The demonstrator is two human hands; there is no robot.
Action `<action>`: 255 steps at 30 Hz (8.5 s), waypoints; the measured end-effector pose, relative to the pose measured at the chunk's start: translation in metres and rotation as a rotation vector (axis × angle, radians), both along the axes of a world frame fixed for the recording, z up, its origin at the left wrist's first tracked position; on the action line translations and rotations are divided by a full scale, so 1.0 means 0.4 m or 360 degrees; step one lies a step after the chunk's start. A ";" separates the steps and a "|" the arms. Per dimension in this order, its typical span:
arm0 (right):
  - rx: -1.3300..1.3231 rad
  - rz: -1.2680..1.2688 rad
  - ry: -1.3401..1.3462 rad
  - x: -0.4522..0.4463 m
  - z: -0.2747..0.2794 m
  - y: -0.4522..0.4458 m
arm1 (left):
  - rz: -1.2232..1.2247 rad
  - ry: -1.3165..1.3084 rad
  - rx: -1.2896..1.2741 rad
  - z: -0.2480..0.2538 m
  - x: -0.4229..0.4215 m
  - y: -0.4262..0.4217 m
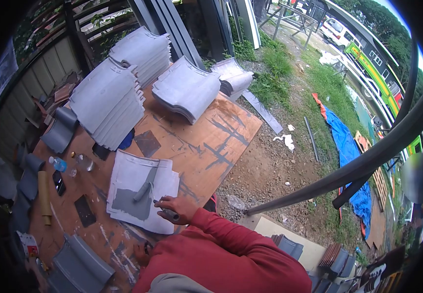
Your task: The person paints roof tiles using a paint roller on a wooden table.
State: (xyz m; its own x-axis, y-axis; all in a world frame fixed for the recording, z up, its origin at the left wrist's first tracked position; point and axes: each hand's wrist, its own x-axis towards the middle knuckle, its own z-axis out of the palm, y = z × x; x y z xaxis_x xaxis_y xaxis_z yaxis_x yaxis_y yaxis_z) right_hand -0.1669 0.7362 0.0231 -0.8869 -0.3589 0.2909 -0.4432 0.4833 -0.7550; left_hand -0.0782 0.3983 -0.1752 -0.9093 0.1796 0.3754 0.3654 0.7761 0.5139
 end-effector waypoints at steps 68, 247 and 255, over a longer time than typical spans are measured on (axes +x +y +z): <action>0.0491 -0.0392 -0.0566 0.019 -0.071 -0.041 | 0.0341 -0.0326 0.0351 0.023 0.031 0.052; 0.1246 -0.0347 -0.0785 -0.099 0.195 0.034 | -0.0043 -0.0048 -0.0229 0.071 -0.041 -0.137; 0.0707 -0.0523 -0.0565 -0.236 0.007 -0.177 | -0.0103 -0.0135 -0.0198 0.072 -0.047 -0.133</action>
